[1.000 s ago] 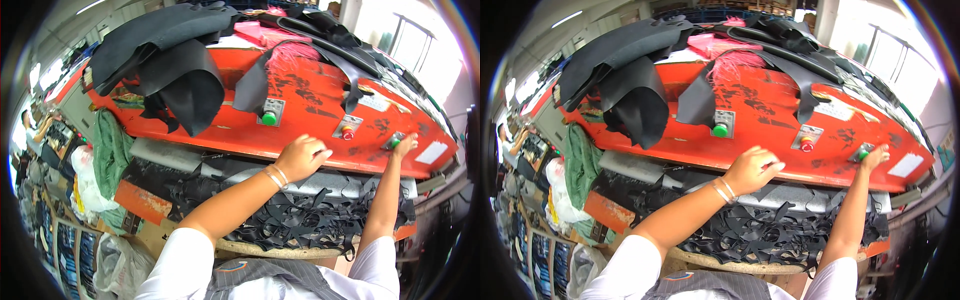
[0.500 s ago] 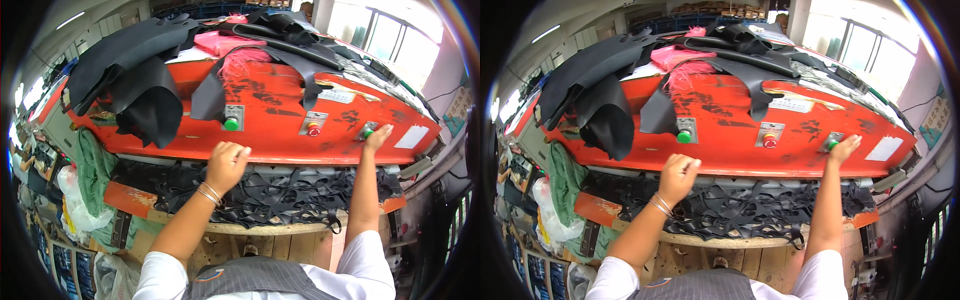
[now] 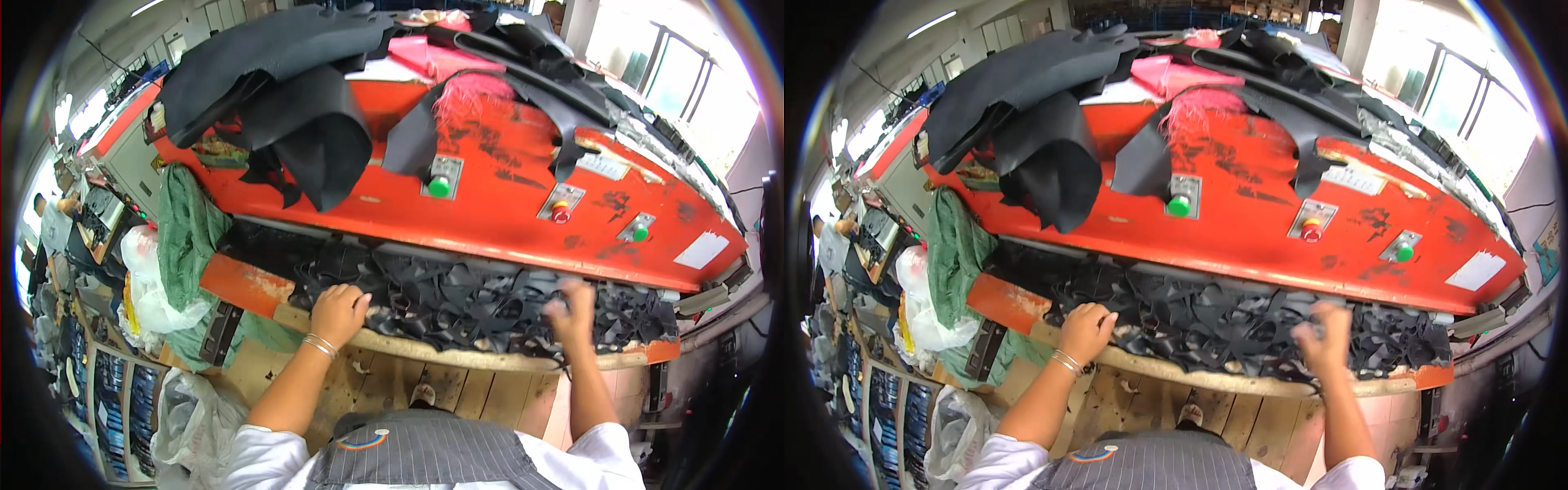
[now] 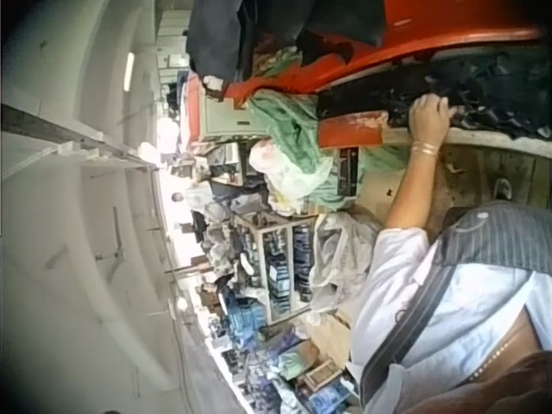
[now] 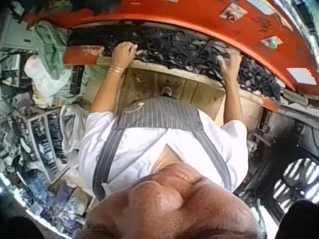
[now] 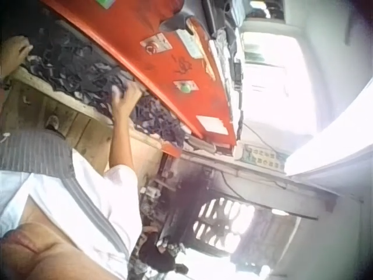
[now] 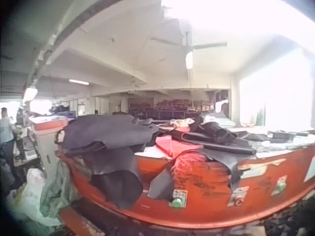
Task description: Manually position a die on material and operate a hydraulic press to cut out shoe components.
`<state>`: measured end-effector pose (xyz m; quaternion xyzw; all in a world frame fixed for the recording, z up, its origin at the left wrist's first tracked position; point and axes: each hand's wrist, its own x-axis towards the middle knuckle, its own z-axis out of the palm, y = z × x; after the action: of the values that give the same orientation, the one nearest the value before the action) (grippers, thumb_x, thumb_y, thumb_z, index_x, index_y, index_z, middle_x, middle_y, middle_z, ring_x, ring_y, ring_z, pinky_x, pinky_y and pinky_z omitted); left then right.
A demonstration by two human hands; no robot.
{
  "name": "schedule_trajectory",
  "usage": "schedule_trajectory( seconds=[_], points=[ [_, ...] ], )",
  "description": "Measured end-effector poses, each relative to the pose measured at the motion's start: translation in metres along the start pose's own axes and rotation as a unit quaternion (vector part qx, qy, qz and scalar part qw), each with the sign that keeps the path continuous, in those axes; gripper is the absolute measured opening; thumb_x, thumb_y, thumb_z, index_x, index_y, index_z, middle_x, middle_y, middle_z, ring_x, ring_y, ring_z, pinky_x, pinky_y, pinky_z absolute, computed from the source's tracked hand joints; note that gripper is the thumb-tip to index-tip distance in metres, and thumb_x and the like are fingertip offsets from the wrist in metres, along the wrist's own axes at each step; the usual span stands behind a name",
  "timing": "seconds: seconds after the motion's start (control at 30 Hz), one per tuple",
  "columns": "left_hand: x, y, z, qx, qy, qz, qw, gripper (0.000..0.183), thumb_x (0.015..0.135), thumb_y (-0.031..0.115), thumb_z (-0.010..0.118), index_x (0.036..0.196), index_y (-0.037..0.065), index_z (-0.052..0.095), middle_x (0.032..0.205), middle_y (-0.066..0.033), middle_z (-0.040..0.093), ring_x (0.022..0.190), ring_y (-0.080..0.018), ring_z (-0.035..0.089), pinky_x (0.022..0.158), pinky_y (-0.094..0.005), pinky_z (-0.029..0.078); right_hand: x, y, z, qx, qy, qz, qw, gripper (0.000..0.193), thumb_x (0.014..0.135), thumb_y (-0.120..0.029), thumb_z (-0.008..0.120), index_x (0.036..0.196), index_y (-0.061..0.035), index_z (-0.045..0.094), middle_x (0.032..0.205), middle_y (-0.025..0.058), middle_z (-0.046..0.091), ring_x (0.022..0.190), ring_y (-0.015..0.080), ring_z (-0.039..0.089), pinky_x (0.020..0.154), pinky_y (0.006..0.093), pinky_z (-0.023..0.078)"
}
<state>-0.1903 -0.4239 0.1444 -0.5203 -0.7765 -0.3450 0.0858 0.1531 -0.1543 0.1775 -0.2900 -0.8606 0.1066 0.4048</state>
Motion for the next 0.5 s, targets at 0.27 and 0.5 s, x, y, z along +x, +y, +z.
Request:
schedule_trajectory(
  seconds=[0.27,0.5],
  points=[
    [-0.049,-0.02,0.011,0.087,-0.055,-0.068,0.992,0.023,0.083,0.026,0.059,0.074,0.009,0.07,0.086,-0.0092,0.066,0.084,-0.0283,0.06,0.078,-0.041,0.045,-0.08,-0.117,0.088,-0.081,-0.279,-0.108,0.951,0.045,0.057,-0.03,0.083,0.09,-0.0057,0.065,0.084,0.0093,0.058,0.084,0.0283,0.059,0.07,0.0383,0.05],
    [-0.028,-0.048,0.012,0.059,-0.069,-0.077,0.993,0.025,0.083,0.027,0.058,0.082,0.005,0.07,0.099,-0.017,0.067,0.098,-0.0314,0.06,0.087,-0.0419,0.043,-0.045,-0.124,0.107,-0.1,-0.343,-0.081,0.931,0.043,0.059,-0.027,0.081,0.094,-0.0064,0.066,0.084,0.0086,0.059,0.083,0.0277,0.06,0.071,0.0375,0.05]
  ],
)
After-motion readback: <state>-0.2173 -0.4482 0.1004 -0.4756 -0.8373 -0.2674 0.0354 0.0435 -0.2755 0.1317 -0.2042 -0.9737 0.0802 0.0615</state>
